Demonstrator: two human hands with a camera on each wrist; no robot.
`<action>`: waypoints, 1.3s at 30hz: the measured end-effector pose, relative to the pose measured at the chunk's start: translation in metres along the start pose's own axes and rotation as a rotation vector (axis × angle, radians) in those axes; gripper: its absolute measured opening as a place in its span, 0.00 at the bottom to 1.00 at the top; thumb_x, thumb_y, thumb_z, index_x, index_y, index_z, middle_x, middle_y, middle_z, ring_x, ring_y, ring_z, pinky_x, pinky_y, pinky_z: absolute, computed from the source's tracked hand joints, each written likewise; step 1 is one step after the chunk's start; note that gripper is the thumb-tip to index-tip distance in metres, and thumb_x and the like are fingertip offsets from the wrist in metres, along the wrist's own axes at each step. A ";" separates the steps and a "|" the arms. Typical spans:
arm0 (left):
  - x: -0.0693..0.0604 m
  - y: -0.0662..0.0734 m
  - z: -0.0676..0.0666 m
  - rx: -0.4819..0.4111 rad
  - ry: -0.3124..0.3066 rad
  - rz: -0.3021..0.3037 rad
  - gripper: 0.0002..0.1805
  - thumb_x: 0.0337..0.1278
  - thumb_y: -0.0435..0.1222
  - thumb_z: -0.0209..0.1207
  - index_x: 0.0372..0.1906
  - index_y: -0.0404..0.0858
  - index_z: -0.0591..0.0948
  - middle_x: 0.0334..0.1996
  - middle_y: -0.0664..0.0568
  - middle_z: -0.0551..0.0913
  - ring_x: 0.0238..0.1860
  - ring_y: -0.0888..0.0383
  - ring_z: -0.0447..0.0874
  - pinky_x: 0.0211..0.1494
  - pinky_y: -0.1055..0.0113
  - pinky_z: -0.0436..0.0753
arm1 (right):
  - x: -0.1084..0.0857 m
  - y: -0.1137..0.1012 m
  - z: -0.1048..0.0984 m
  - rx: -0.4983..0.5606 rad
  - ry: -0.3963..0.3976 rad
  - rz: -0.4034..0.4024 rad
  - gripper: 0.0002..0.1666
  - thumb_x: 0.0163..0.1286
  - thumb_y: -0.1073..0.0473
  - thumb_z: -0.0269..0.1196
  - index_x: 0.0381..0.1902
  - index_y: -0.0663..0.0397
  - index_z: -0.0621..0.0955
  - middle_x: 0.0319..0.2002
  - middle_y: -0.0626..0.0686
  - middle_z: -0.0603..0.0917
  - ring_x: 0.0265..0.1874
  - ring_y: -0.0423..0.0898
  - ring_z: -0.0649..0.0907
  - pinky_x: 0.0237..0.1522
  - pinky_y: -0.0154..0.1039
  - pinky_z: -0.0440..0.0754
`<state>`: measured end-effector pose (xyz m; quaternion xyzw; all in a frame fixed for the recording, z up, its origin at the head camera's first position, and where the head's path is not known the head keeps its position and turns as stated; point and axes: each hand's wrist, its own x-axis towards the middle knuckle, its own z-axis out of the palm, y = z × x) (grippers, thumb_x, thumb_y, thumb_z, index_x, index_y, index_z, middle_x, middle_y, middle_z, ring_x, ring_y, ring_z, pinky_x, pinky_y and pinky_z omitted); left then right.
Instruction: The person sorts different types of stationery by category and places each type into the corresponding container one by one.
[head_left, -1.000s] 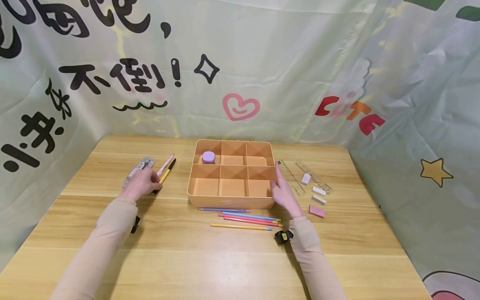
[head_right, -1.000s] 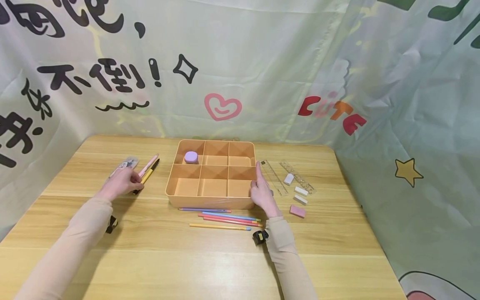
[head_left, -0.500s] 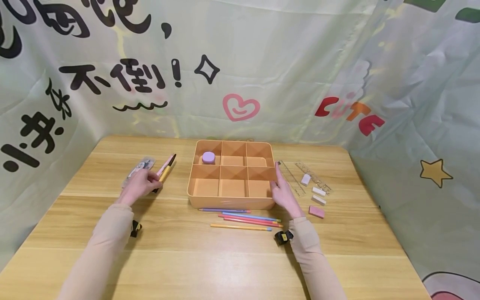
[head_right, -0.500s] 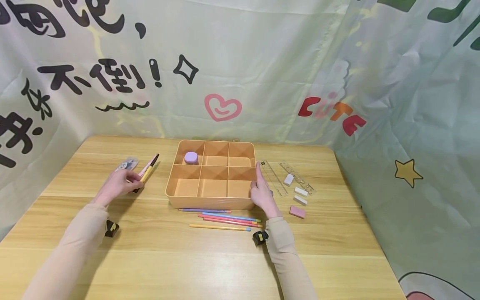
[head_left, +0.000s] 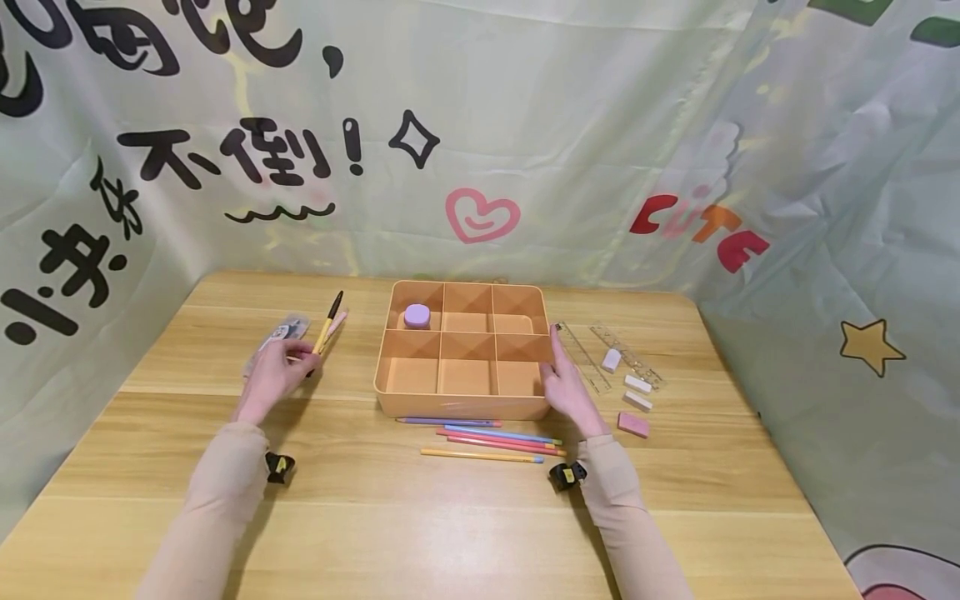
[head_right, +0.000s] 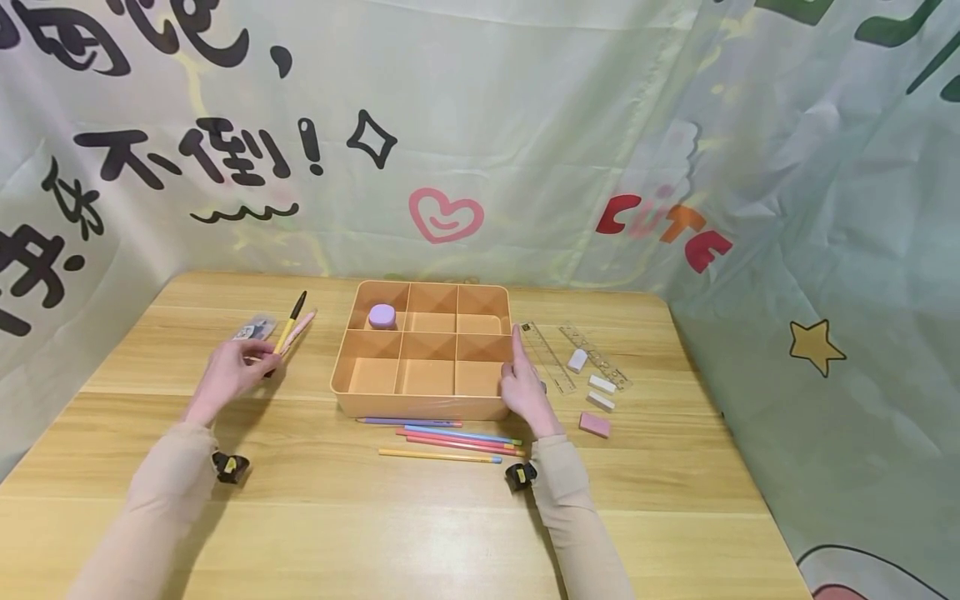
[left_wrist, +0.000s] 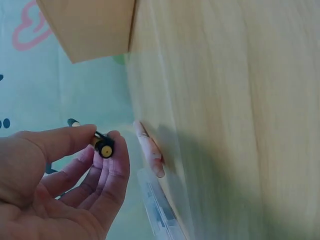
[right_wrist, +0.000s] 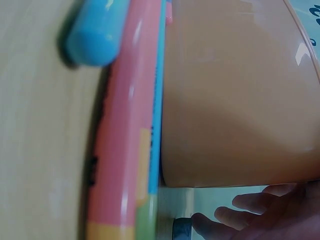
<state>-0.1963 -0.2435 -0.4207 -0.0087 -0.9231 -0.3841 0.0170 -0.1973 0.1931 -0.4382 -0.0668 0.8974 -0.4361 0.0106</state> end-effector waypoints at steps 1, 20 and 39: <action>-0.001 0.000 0.000 -0.002 0.013 -0.002 0.17 0.64 0.31 0.60 0.52 0.22 0.81 0.45 0.29 0.86 0.39 0.49 0.87 0.34 0.78 0.79 | 0.000 0.000 0.000 -0.003 0.001 0.001 0.42 0.76 0.69 0.43 0.81 0.61 0.39 0.80 0.69 0.48 0.68 0.65 0.68 0.79 0.59 0.56; -0.024 0.013 -0.010 -0.147 0.254 -0.028 0.18 0.67 0.33 0.60 0.55 0.24 0.82 0.45 0.26 0.85 0.24 0.85 0.73 0.31 0.85 0.76 | -0.001 0.002 0.000 -0.001 0.000 0.020 0.41 0.78 0.68 0.42 0.81 0.58 0.39 0.80 0.68 0.46 0.69 0.64 0.66 0.78 0.59 0.58; -0.042 0.068 -0.020 -0.201 0.478 0.094 0.12 0.64 0.32 0.63 0.49 0.32 0.88 0.34 0.60 0.81 0.32 0.83 0.75 0.35 0.91 0.76 | 0.001 -0.001 -0.002 -0.031 -0.014 0.000 0.42 0.76 0.69 0.43 0.81 0.61 0.39 0.79 0.70 0.52 0.14 0.41 0.62 0.33 0.41 0.69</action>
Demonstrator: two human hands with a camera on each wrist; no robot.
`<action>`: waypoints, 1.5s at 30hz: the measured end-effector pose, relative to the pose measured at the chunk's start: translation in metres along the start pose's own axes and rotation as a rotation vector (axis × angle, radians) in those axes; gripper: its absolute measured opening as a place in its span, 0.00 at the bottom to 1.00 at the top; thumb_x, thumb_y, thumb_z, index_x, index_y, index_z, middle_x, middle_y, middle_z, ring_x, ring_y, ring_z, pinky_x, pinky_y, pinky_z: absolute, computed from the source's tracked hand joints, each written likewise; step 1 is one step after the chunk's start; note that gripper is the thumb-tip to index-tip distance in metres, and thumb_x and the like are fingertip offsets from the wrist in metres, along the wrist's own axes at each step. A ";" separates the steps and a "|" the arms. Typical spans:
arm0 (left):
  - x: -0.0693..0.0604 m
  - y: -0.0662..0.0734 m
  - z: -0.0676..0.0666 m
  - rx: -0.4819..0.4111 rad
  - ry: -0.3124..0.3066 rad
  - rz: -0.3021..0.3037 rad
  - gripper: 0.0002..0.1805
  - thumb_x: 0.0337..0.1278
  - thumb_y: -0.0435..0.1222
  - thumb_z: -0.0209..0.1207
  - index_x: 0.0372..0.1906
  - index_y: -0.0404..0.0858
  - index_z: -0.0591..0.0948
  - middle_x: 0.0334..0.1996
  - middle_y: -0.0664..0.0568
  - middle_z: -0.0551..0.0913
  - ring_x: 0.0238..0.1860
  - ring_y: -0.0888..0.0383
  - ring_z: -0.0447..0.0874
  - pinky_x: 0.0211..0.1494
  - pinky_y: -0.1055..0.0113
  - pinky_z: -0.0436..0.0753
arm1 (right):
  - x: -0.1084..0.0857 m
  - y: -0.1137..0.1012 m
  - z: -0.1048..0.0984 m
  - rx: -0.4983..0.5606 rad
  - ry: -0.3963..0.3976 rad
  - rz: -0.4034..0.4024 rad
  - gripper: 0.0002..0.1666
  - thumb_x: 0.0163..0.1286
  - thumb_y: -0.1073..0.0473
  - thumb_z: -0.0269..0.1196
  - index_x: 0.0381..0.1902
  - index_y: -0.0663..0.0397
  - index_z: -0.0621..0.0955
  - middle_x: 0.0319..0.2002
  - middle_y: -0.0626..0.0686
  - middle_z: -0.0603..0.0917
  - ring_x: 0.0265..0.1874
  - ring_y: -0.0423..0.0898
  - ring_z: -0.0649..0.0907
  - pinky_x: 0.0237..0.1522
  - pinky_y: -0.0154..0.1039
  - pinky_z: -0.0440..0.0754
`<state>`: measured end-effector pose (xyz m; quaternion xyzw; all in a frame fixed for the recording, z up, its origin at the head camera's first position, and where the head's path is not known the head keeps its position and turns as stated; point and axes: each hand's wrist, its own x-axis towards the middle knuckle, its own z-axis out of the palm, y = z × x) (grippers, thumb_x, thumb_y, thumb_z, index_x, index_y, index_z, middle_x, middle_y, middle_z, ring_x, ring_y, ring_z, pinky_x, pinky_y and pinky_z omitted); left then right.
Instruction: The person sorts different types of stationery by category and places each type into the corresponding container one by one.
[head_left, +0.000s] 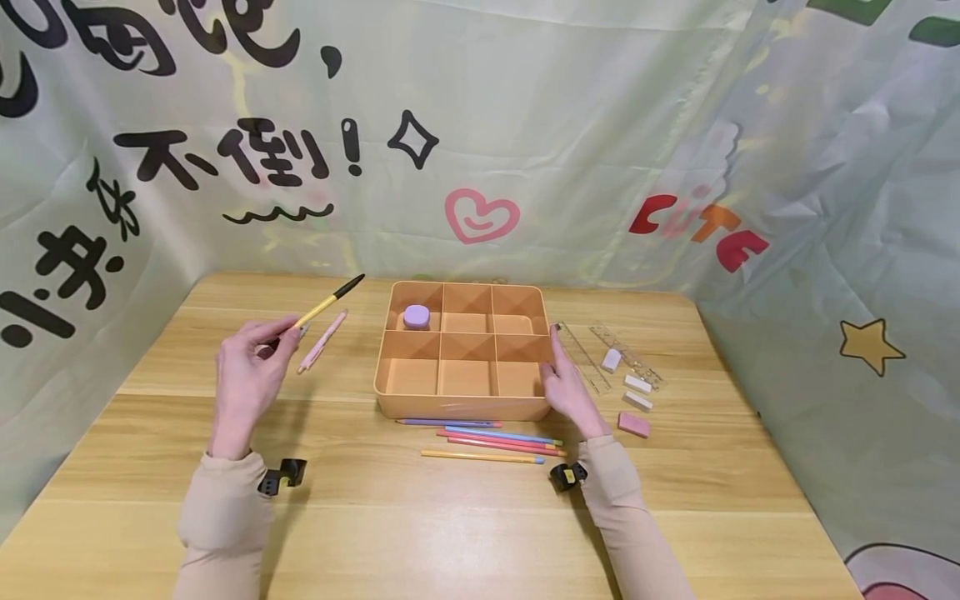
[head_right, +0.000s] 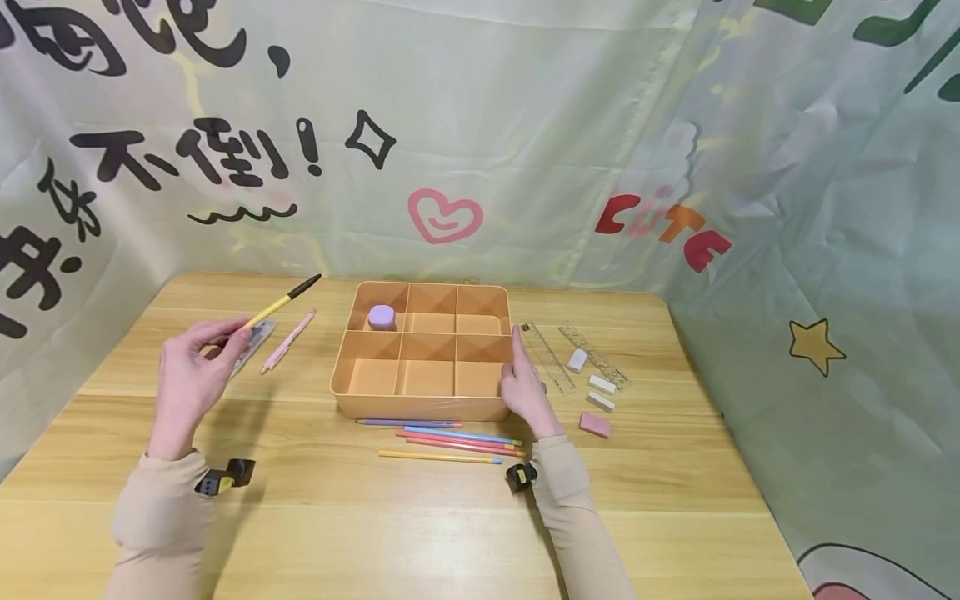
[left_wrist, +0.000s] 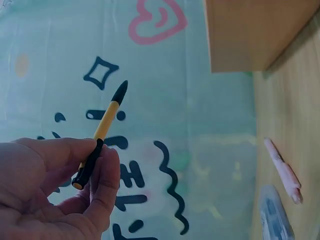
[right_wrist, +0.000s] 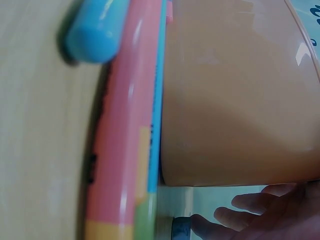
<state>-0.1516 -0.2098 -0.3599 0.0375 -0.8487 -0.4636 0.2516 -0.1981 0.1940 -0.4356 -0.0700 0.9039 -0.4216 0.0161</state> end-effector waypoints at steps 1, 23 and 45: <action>-0.001 0.002 0.000 -0.009 0.004 0.008 0.11 0.64 0.32 0.63 0.48 0.32 0.88 0.34 0.63 0.80 0.32 0.82 0.75 0.36 0.91 0.76 | 0.000 0.000 0.000 -0.001 0.000 0.000 0.42 0.76 0.69 0.43 0.81 0.61 0.39 0.79 0.70 0.52 0.14 0.41 0.62 0.33 0.41 0.69; -0.019 0.028 0.010 0.047 -0.117 0.217 0.07 0.55 0.27 0.69 0.40 0.31 0.90 0.37 0.36 0.91 0.31 0.88 0.73 0.34 0.93 0.75 | -0.001 -0.001 0.001 0.010 0.015 -0.016 0.41 0.76 0.69 0.43 0.81 0.64 0.40 0.78 0.71 0.51 0.36 0.61 0.73 0.63 0.56 0.69; -0.028 0.030 0.044 0.221 -0.238 0.331 0.07 0.52 0.25 0.69 0.37 0.29 0.90 0.33 0.37 0.90 0.30 0.47 0.89 0.35 0.53 0.87 | 0.000 0.000 0.002 -0.001 0.013 0.001 0.42 0.76 0.69 0.43 0.81 0.62 0.39 0.79 0.71 0.51 0.23 0.51 0.65 0.56 0.55 0.71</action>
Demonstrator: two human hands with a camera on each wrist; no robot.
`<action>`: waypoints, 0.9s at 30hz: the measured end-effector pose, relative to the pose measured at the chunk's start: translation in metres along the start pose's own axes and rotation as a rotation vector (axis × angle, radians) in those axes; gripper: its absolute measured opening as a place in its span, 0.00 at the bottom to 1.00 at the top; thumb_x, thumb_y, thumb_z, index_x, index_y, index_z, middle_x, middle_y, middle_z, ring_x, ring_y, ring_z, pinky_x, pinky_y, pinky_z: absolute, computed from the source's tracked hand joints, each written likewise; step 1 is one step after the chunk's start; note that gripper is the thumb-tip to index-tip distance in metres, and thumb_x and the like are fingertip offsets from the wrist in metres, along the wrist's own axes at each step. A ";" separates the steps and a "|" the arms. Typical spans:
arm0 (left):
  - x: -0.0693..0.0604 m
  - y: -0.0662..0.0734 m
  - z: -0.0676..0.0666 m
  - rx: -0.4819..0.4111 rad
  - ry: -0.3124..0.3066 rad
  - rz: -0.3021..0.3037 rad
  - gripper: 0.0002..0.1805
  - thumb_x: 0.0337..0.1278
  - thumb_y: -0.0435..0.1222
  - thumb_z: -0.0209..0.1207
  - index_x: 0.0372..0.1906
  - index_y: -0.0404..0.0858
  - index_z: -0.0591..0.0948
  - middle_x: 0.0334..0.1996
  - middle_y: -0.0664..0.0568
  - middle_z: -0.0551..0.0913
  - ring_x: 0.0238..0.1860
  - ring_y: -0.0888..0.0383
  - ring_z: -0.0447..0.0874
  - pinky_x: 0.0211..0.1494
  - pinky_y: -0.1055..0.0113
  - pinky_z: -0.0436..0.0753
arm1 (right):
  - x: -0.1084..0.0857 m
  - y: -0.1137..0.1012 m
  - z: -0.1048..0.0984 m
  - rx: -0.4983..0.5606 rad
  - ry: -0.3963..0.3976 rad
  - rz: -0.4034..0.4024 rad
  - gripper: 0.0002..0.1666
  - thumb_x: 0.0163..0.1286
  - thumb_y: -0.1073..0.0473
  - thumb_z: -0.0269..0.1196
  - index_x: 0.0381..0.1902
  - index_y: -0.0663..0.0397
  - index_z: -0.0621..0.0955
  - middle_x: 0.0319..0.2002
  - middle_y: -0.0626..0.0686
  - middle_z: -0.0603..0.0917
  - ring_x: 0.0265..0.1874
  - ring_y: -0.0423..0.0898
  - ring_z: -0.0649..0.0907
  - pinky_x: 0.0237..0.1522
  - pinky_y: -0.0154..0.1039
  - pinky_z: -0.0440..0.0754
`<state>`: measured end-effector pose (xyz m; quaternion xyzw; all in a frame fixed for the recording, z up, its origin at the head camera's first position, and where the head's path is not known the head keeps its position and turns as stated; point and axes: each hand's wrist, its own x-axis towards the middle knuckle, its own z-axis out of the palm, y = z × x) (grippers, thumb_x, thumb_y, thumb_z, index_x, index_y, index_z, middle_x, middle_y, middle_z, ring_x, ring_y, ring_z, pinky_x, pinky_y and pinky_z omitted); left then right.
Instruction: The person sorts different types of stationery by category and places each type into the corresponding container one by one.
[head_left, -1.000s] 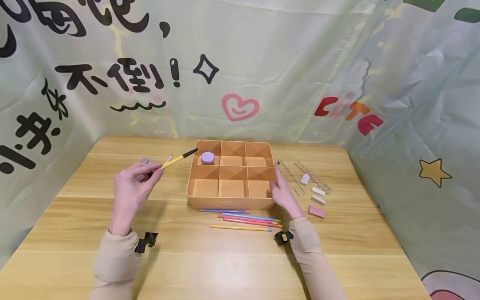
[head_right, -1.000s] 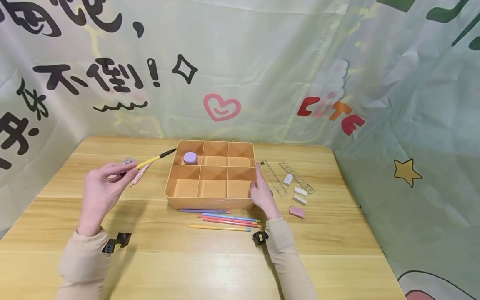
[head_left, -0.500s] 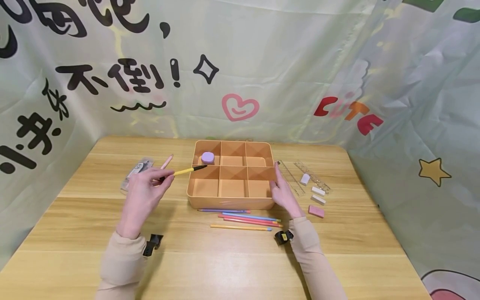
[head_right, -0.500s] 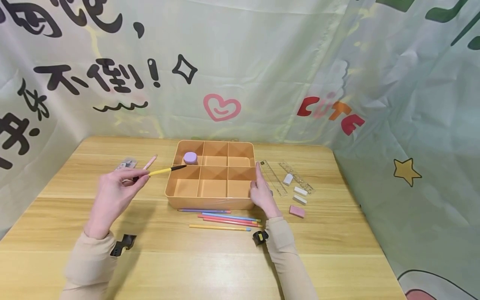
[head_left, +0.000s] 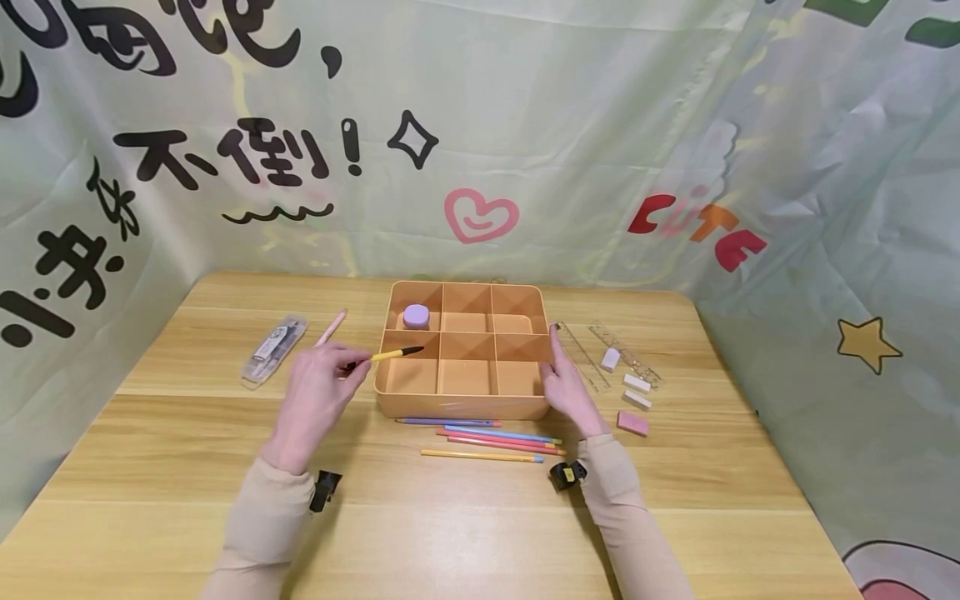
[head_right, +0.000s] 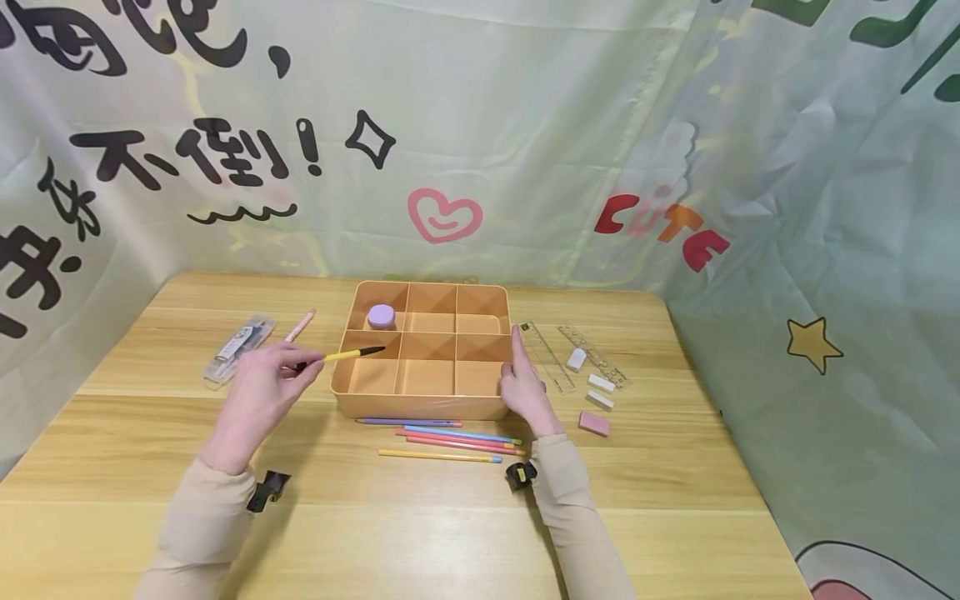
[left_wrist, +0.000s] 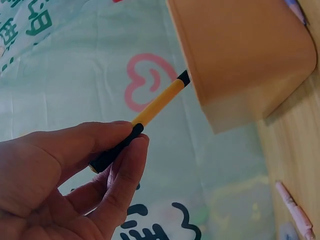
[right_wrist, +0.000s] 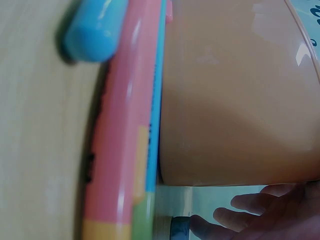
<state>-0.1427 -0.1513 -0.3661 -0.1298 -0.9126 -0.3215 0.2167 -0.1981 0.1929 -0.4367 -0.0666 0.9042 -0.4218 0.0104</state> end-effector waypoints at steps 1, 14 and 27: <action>0.000 0.000 0.002 0.005 -0.001 0.006 0.07 0.51 0.25 0.69 0.37 0.29 0.90 0.33 0.37 0.90 0.30 0.47 0.89 0.34 0.53 0.86 | 0.000 0.000 0.000 0.000 0.001 0.001 0.42 0.76 0.69 0.43 0.81 0.62 0.39 0.79 0.71 0.51 0.22 0.51 0.65 0.56 0.55 0.71; 0.000 0.001 0.017 0.004 -0.072 -0.044 0.06 0.55 0.25 0.67 0.37 0.29 0.90 0.35 0.38 0.89 0.33 0.46 0.87 0.37 0.54 0.87 | 0.000 0.001 0.000 0.001 -0.001 -0.003 0.41 0.77 0.68 0.42 0.81 0.62 0.39 0.79 0.70 0.49 0.46 0.65 0.75 0.63 0.56 0.68; -0.003 0.001 0.026 0.001 -0.078 -0.088 0.06 0.55 0.26 0.69 0.38 0.29 0.90 0.30 0.41 0.86 0.27 0.53 0.81 0.29 0.69 0.77 | -0.001 0.001 0.000 0.002 -0.008 0.004 0.41 0.77 0.68 0.42 0.81 0.61 0.39 0.80 0.69 0.49 0.57 0.65 0.73 0.64 0.56 0.67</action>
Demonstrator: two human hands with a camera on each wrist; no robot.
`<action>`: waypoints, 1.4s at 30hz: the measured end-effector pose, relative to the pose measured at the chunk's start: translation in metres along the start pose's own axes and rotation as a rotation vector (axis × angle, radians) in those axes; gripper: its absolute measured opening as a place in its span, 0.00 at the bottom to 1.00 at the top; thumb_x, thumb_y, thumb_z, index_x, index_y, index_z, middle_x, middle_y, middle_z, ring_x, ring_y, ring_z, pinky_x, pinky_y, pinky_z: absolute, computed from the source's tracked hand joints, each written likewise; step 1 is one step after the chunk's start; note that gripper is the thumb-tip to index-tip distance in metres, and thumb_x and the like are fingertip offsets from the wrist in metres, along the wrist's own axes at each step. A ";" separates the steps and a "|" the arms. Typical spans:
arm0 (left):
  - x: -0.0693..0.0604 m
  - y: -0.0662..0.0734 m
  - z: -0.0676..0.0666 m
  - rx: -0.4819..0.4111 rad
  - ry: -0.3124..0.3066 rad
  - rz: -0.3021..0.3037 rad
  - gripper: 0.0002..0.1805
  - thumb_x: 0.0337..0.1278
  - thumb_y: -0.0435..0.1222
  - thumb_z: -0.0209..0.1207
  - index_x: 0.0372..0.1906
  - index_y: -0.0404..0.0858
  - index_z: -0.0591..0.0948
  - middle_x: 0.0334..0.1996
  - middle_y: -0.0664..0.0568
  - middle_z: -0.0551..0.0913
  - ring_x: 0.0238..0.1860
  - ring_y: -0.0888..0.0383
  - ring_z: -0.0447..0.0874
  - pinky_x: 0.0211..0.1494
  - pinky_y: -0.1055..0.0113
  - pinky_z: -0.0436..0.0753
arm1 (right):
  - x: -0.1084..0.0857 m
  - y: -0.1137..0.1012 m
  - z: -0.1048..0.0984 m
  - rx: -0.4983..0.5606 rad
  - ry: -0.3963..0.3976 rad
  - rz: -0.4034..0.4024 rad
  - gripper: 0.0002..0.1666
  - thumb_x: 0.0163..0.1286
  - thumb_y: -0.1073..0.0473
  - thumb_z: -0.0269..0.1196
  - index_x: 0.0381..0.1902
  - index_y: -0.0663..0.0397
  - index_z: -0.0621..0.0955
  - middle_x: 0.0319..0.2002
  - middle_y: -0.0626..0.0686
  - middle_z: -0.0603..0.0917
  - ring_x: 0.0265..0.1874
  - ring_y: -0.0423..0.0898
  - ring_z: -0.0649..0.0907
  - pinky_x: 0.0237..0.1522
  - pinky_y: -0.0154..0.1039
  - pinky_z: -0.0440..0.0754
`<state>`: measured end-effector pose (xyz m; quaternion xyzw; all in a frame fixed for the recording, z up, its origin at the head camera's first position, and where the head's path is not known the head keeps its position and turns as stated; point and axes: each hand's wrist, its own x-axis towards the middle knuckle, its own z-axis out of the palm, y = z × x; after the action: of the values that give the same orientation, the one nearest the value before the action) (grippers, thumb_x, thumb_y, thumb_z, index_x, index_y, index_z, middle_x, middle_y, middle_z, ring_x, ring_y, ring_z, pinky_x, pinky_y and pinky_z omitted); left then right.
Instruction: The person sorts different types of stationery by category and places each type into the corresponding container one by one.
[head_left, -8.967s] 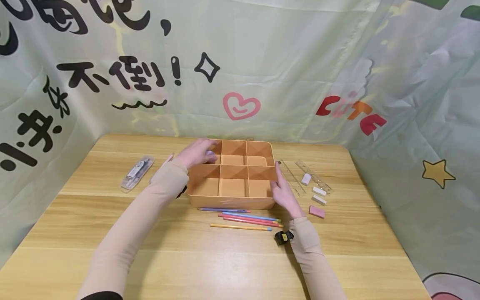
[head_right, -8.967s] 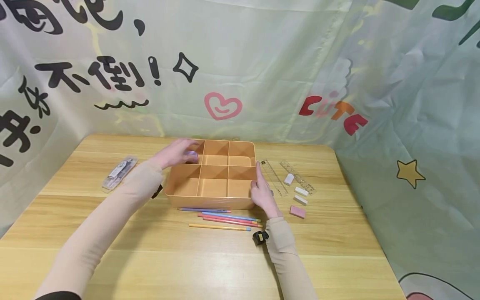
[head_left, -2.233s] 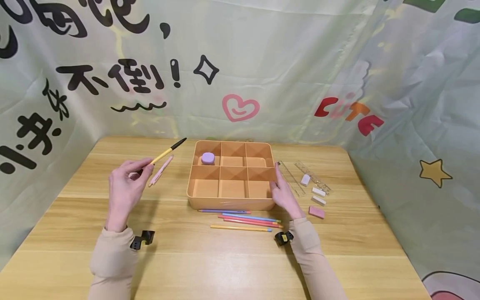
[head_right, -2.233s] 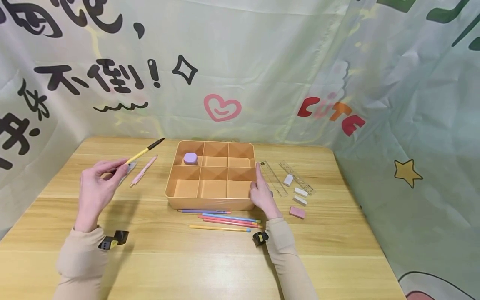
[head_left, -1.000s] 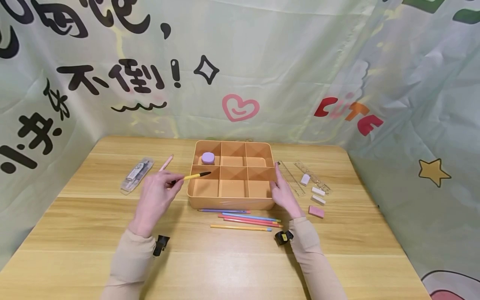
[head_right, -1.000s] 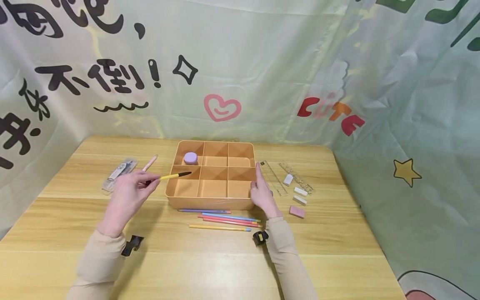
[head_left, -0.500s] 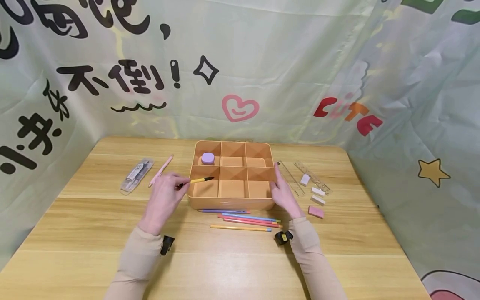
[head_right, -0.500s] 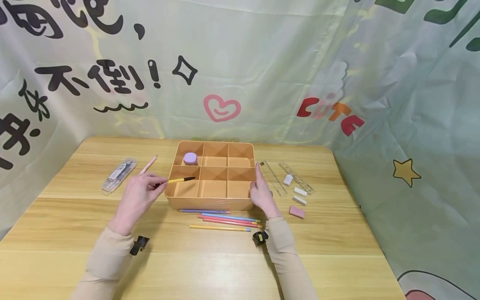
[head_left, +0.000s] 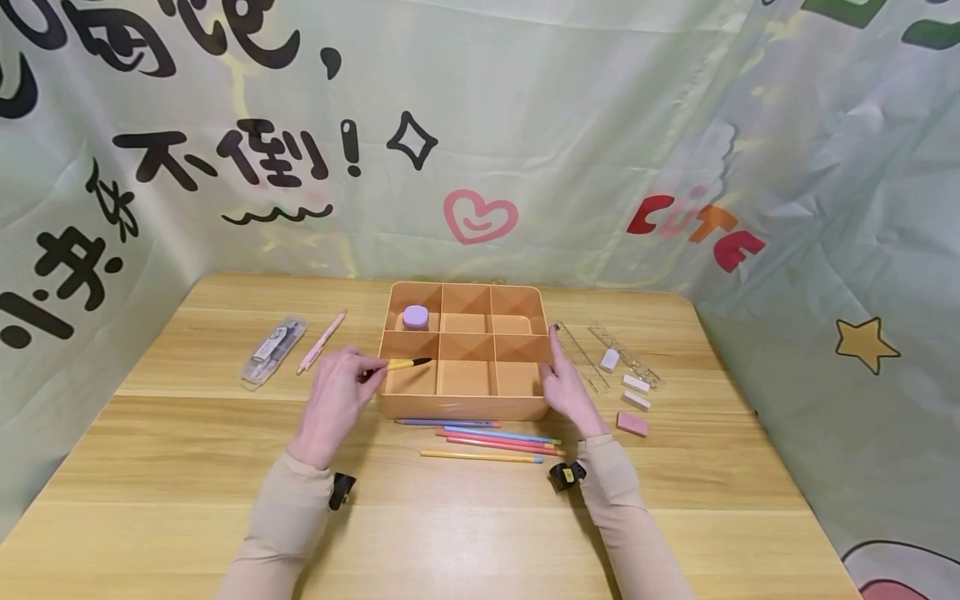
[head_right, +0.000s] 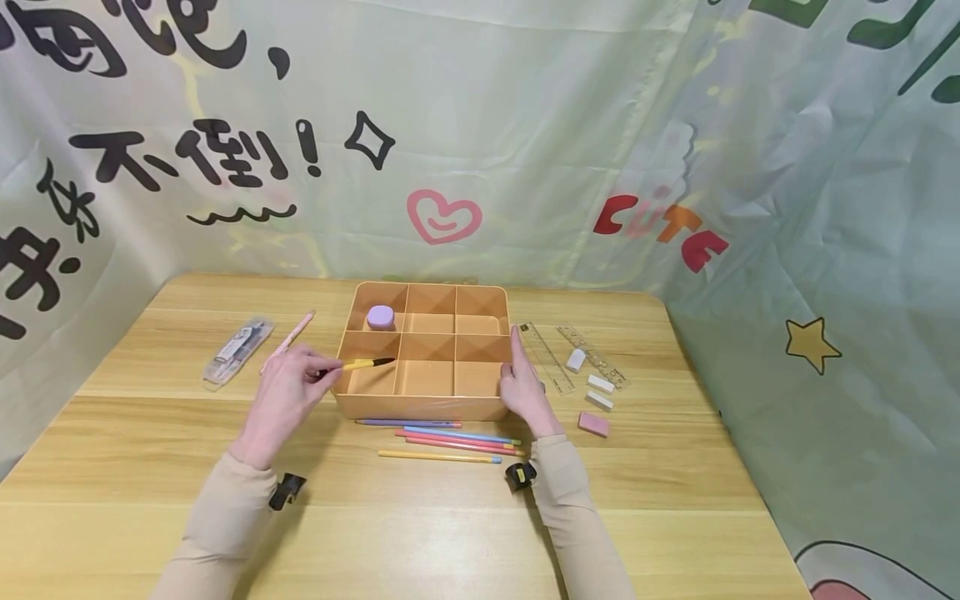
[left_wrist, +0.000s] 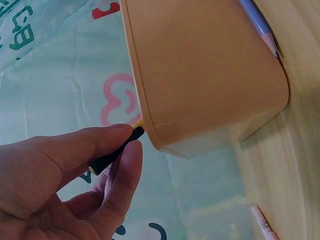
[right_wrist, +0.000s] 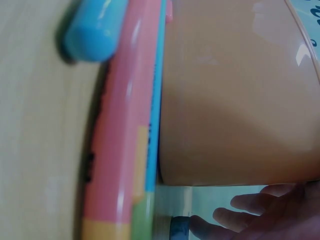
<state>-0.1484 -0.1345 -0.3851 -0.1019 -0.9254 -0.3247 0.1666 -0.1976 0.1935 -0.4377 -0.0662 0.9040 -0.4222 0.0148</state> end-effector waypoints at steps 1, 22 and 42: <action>0.000 0.000 0.000 -0.002 0.001 -0.001 0.06 0.55 0.27 0.69 0.38 0.29 0.90 0.30 0.41 0.86 0.26 0.54 0.80 0.28 0.71 0.75 | 0.000 0.000 0.000 0.001 -0.001 0.001 0.41 0.77 0.68 0.42 0.81 0.61 0.38 0.80 0.69 0.49 0.54 0.67 0.74 0.64 0.56 0.67; 0.000 -0.005 0.007 -0.002 -0.005 0.000 0.04 0.54 0.28 0.69 0.34 0.32 0.91 0.27 0.44 0.89 0.26 0.54 0.81 0.29 0.69 0.74 | 0.000 -0.001 0.000 0.024 0.021 -0.022 0.41 0.75 0.70 0.43 0.80 0.65 0.40 0.78 0.72 0.50 0.70 0.66 0.67 0.77 0.61 0.59; -0.002 -0.004 0.010 0.044 -0.087 -0.007 0.02 0.54 0.28 0.69 0.32 0.34 0.91 0.29 0.46 0.85 0.30 0.54 0.81 0.33 0.64 0.82 | 0.000 0.000 0.000 0.007 0.015 -0.013 0.42 0.76 0.69 0.43 0.81 0.63 0.40 0.78 0.71 0.51 0.48 0.66 0.75 0.64 0.56 0.68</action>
<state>-0.1507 -0.1314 -0.3957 -0.1093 -0.9390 -0.3003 0.1274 -0.1974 0.1929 -0.4376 -0.0690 0.9021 -0.4260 0.0056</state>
